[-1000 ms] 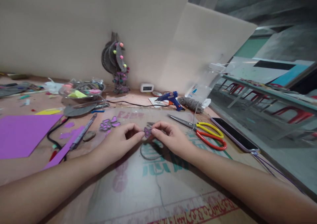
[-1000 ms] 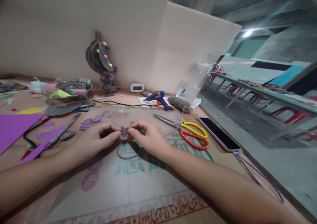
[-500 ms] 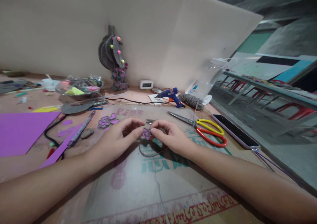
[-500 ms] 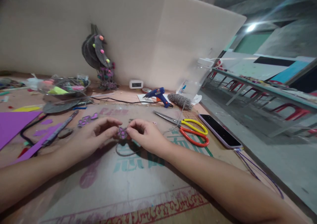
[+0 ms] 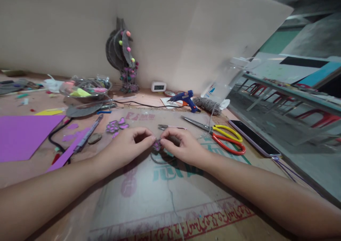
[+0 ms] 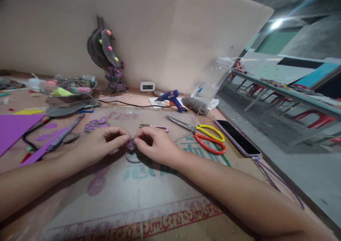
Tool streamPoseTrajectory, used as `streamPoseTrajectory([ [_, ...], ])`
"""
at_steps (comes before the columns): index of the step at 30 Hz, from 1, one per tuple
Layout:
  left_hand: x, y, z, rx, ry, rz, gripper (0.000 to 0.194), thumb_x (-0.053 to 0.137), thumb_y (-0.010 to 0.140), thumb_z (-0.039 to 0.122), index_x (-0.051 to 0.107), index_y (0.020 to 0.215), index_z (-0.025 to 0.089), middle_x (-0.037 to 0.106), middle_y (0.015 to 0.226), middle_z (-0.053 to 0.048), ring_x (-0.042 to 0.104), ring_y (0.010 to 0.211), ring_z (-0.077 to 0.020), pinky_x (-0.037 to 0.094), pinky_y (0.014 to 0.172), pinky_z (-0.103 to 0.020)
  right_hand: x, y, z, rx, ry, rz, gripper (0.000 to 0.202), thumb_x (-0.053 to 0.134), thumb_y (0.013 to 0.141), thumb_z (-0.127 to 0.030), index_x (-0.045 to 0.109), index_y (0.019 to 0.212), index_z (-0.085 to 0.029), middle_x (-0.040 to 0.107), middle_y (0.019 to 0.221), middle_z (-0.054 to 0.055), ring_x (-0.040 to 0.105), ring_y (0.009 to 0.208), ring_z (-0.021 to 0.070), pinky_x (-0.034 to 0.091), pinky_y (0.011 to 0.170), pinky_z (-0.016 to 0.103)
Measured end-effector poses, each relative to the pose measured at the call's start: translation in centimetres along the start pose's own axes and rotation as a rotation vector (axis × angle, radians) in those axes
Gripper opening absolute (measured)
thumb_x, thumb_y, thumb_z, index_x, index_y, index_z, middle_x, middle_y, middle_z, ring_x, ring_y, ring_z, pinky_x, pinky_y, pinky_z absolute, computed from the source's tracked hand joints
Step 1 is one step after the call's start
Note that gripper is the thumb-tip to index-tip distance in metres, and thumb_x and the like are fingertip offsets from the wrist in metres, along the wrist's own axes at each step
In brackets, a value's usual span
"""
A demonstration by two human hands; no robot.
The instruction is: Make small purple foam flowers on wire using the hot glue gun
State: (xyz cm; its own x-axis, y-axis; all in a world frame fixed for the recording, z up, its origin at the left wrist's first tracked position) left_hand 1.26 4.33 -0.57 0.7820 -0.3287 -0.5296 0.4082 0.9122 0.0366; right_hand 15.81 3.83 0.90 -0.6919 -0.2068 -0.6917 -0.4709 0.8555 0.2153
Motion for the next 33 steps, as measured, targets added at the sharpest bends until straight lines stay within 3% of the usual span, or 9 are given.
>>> streamPoseTrajectory([
  [9, 0.1, 0.0, -0.2, 0.024, 0.002, 0.006, 0.02, 0.049, 0.082, 0.033, 0.061, 0.076, 0.018, 0.061, 0.066, 0.003, 0.05, 0.054, -0.0095, 0.036, 0.05, -0.02, 0.1, 0.0, 0.0, 0.005, -0.002, -0.009, 0.012, 0.051, 0.081, -0.022, 0.059, 0.075, -0.016, 0.061, 0.068, 0.0, 0.054, 0.064, 0.0107, 0.042, 0.062, 0.022],
  [21, 0.1, 0.1, 0.1, 0.081, -0.018, -0.024, 0.024, 0.047, 0.085, 0.034, 0.063, 0.078, 0.018, 0.064, 0.073, 0.0, 0.058, 0.071, -0.0155, 0.042, 0.064, -0.023, 0.0, 0.1, 0.4, 0.036, 0.032, -0.008, 0.01, 0.05, 0.08, -0.021, 0.057, 0.074, -0.017, 0.057, 0.067, -0.001, 0.052, 0.063, 0.0102, 0.04, 0.061, 0.021],
  [25, 0.3, 0.1, 0.0, 0.123, -0.133, -0.037, 0.032, 0.037, 0.09, 0.035, 0.063, 0.086, 0.018, 0.062, 0.074, -0.001, 0.057, 0.071, -0.015, 0.044, 0.065, -0.023, -0.3, 0.1, 0.7, 0.087, 0.07, 0.037, 0.011, 0.047, 0.081, -0.021, 0.054, 0.073, -0.017, 0.055, 0.065, -0.001, 0.05, 0.062, 0.0108, 0.04, 0.058, 0.021],
  [28, 0.0, 0.0, 0.2, 0.141, -0.124, 0.044, 0.034, 0.033, 0.092, 0.038, 0.06, 0.088, 0.018, 0.061, 0.076, 0.0, 0.057, 0.074, -0.015, 0.044, 0.069, -0.024, -1.0, -0.1, 0.6, 0.081, 0.13, 0.135, 0.012, 0.048, 0.082, -0.025, 0.054, 0.076, -0.018, 0.056, 0.067, -0.001, 0.051, 0.062, 0.011, 0.041, 0.059, 0.022],
  [31, 0.1, -0.3, 0.7, 0.162, -0.089, 0.031, 0.027, 0.039, 0.09, 0.037, 0.059, 0.09, 0.019, 0.063, 0.08, -0.001, 0.059, 0.078, -0.016, 0.044, 0.071, -0.025, -1.9, -0.4, 0.6, 0.086, 0.175, 0.279, 0.014, 0.048, 0.084, -0.03, 0.053, 0.078, -0.018, 0.055, 0.07, -0.001, 0.053, 0.063, 0.0114, 0.042, 0.06, 0.023],
  [33, 0.3, -0.5, 1.1, 0.173, -0.068, -0.01, 0.02, 0.046, 0.087, 0.034, 0.06, 0.092, 0.02, 0.066, 0.087, -0.001, 0.059, 0.082, -0.0165, 0.044, 0.074, -0.026, -2.0, -0.4, 0.6, 0.095, 0.177, 0.291, 0.015, 0.048, 0.084, -0.031, 0.053, 0.078, -0.018, 0.056, 0.071, 0.0, 0.054, 0.064, 0.0121, 0.043, 0.061, 0.024],
])
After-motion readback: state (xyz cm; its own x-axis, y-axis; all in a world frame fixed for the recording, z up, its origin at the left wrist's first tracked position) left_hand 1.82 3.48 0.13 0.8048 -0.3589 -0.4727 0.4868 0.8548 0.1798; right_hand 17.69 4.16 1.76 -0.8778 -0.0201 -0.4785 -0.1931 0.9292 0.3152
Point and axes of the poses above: each hand's wrist, its own y-axis towards the middle knuckle, its own x-axis out of the palm, z = x × y, the point moved 5 cm from there along y, towards the middle knuckle
